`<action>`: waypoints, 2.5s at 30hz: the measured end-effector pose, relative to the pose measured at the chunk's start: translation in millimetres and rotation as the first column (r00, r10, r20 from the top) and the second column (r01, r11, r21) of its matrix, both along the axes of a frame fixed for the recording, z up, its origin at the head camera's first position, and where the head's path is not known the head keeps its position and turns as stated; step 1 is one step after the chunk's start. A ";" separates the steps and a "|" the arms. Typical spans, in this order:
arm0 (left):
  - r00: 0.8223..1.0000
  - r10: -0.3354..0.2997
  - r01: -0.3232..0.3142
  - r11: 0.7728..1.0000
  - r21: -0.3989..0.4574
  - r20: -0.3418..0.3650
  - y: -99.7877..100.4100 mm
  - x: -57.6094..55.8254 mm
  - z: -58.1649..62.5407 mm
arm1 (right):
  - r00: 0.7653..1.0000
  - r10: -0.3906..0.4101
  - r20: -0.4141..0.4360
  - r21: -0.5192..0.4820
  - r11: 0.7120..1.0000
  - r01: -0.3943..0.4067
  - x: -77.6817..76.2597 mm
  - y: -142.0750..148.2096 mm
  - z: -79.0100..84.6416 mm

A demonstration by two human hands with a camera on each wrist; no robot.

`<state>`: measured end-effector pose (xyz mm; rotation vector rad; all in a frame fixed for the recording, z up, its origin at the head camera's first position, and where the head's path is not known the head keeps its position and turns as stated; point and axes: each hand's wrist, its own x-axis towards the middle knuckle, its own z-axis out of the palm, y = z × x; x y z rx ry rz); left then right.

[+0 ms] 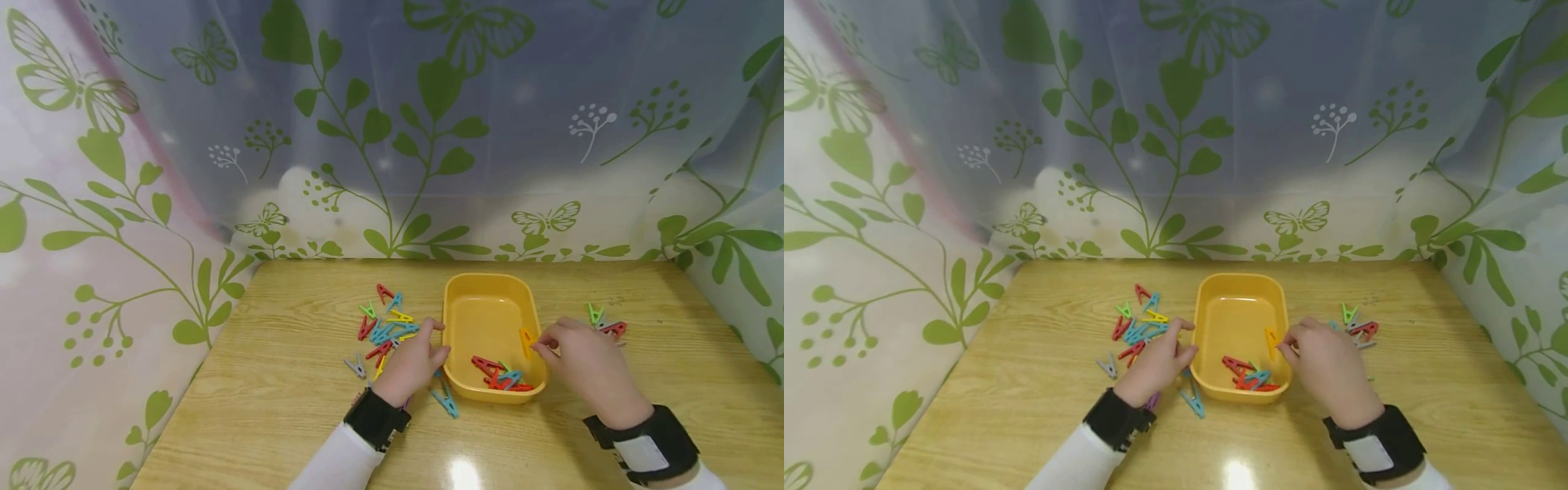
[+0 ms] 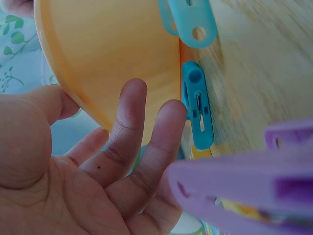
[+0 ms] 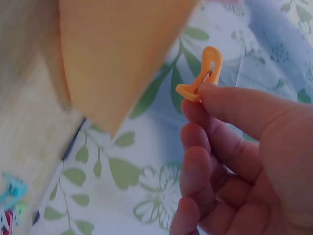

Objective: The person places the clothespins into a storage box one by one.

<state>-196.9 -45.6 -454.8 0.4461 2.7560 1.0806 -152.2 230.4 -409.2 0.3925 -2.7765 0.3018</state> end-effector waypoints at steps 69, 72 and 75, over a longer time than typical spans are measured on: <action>1.000 -0.001 0.001 1.000 -0.007 -0.006 1.0 2.7 3.0 | 0.973 -0.079 0.219 0.059 0.996 0.067 -13.4 65.5 1.2; 1.000 0.000 0.000 1.000 -0.008 -0.003 1.0 2.7 2.8 | 0.960 -0.080 0.270 0.070 0.996 0.064 -18.0 75.4 -3.1; 1.000 0.004 -0.004 1.000 -0.006 -0.008 0.5 2.2 2.6 | 0.942 -0.092 0.322 0.078 0.994 0.071 -23.0 82.5 -6.8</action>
